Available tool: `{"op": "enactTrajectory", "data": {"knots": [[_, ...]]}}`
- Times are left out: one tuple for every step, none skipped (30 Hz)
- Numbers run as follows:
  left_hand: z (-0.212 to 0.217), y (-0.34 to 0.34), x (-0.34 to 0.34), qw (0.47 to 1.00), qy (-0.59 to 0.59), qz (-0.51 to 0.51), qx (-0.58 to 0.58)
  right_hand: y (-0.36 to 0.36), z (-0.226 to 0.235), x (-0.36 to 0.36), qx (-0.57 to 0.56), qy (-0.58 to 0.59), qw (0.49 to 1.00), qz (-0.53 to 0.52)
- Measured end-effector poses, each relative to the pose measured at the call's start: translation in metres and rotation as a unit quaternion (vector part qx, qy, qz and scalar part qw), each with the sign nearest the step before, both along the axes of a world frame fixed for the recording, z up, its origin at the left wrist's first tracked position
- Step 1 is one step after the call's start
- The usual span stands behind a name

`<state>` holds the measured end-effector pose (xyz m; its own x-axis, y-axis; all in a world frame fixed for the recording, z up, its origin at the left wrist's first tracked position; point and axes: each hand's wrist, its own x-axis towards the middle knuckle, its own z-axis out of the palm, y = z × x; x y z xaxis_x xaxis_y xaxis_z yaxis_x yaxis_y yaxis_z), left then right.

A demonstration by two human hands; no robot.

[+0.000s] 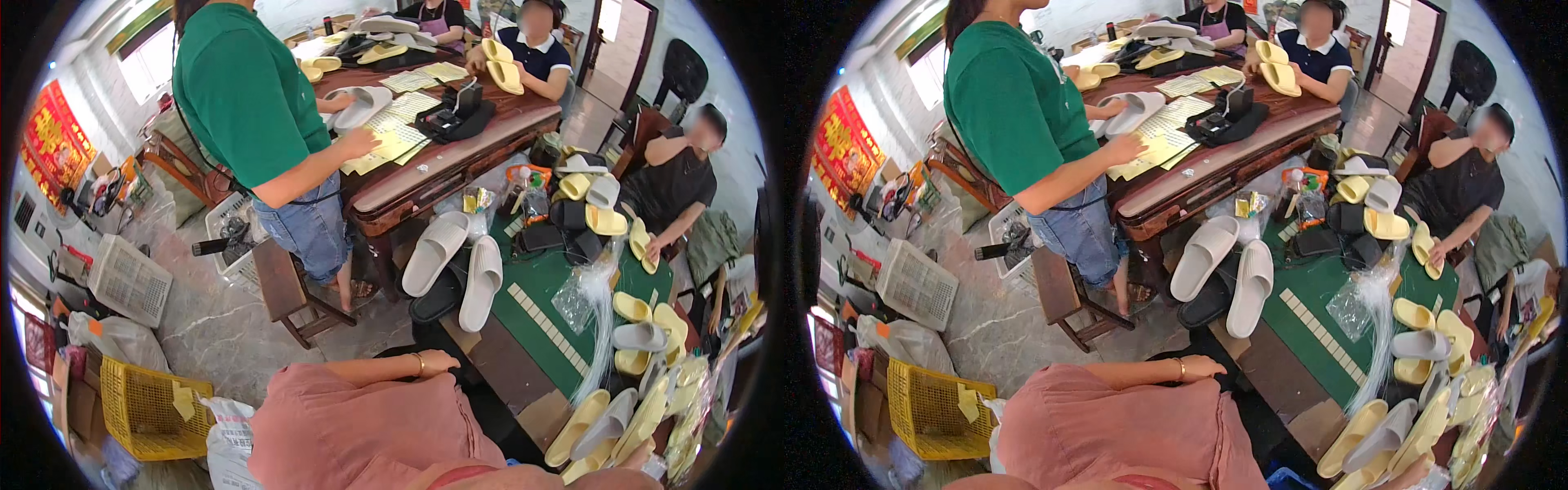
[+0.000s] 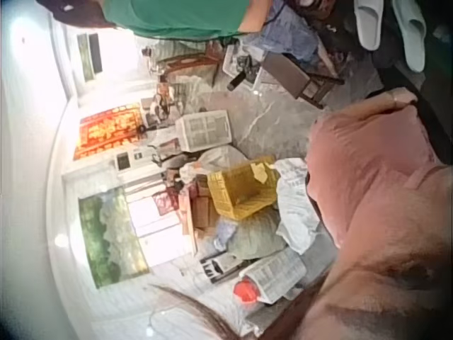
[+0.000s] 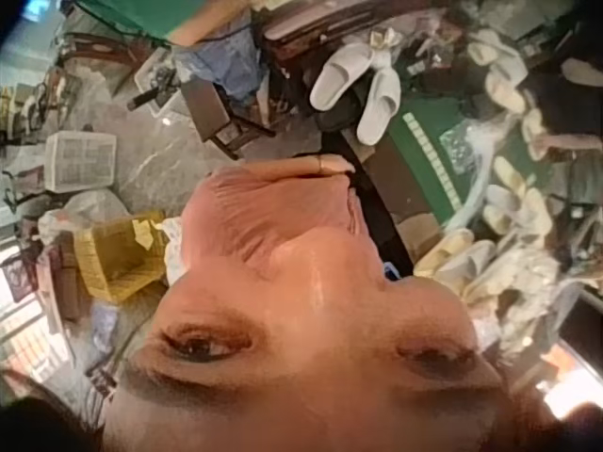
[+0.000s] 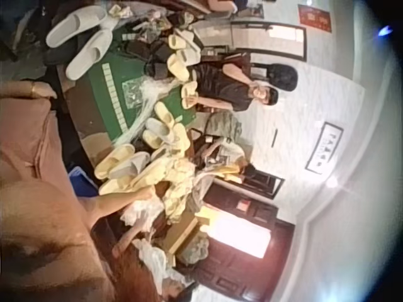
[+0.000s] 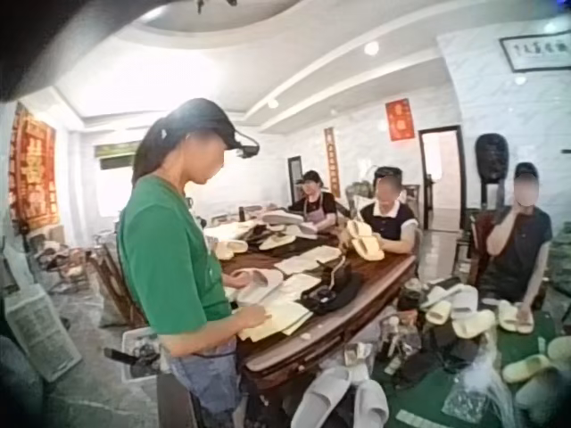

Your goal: The person fastens pairs of slippers together with plastic ties by hand and places them on the table.

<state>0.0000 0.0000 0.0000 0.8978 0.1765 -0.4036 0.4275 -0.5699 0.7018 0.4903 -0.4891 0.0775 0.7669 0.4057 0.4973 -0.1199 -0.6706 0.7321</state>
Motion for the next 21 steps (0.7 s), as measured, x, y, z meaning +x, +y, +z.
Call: {"op": "enactTrajectory", "data": {"knots": [[0.007, -0.006, 0.005, 1.0, 0.007, -0.006, -0.001, 0.005, 0.013, -0.004, -0.028, -0.053, 0.998, -0.004], [0.01, -0.011, 0.01, 1.0, 0.014, -0.013, -0.003, 0.007, 0.02, 0.0, -0.055, -0.105, 0.993, -0.008], [0.016, 0.011, -0.012, 1.0, 0.025, -0.017, 0.005, 0.018, -0.001, -0.02, -0.048, -0.093, 0.994, -0.012], [0.017, 0.013, -0.007, 0.999, 0.0, -0.031, 0.012, 0.013, 0.0, -0.013, 0.148, -0.039, 0.988, 0.0], [0.016, 0.011, 0.0, 0.998, -0.026, -0.046, 0.017, -0.002, -0.001, 0.0, 0.334, 0.016, 0.942, 0.012], [0.008, 0.011, 0.005, 0.999, -0.031, -0.035, 0.008, -0.023, -0.005, 0.014, 0.506, 0.071, 0.859, 0.024], [0.01, 0.014, 0.009, 0.998, -0.049, -0.031, 0.015, -0.04, -0.009, 0.023, 0.658, 0.124, 0.742, 0.034], [0.015, 0.014, 0.01, 0.996, -0.076, -0.03, 0.02, -0.056, -0.009, 0.027, 0.784, 0.174, 0.595, 0.04], [0.017, 0.018, 0.012, 0.993, -0.108, -0.033, 0.022, -0.073, 0.001, 0.024, 0.778, 0.166, 0.605, 0.037], [0.03, 0.024, 0.012, 0.996, -0.087, -0.015, 0.015, -0.041, -0.019, 0.013, 0.782, 0.201, 0.587, 0.054], [0.044, 0.021, 0.007, 0.998, -0.061, 0.019, 0.011, 0.056, -0.004, -0.036, 0.784, 0.249, 0.564, 0.077], [0.031, 0.022, 0.009, 0.994, -0.106, 0.038, 0.001, 0.143, 0.04, -0.078, 0.782, 0.268, 0.555, 0.095], [0.031, 0.023, 0.013, 0.993, -0.111, 0.041, -0.006, 0.149, 0.045, -0.091, 0.781, 0.284, 0.544, 0.114], [0.036, 0.024, 0.018, 0.983, -0.162, 0.068, -0.052, 0.159, 0.044, -0.076, 0.78, 0.31, 0.526, 0.136], [0.042, 0.026, 0.026, 0.969, -0.211, 0.089, -0.097, 0.165, 0.043, -0.05, 0.78, 0.33, 0.509, 0.154], [0.051, 0.027, 0.037, 0.965, -0.2, 0.085, -0.15, 0.167, 0.042, -0.021, 0.78, 0.347, 0.492, 0.17], [0.063, 0.027, 0.049, 0.958, -0.189, 0.078, -0.202, 0.165, 0.04, 0.002, 0.781, 0.363, 0.474, 0.184], [0.073, 0.024, 0.058, 0.958, -0.187, 0.085, -0.2, 0.164, 0.028, 0.019, 0.779, 0.386, 0.452, 0.2], [0.079, 0.02, 0.061, 0.92, -0.226, 0.121, -0.297, 0.145, 0.01, -0.011, 0.772, 0.415, 0.43, 0.218], [0.083, 0.016, 0.062, 0.87, -0.261, 0.144, -0.394, 0.114, 0.0, -0.052, 0.767, 0.435, 0.411, 0.231], [0.086, 0.013, 0.067, 0.872, -0.251, 0.12, -0.402, 0.081, -0.002, -0.062, 0.776, 0.429, 0.398, 0.234]]}}
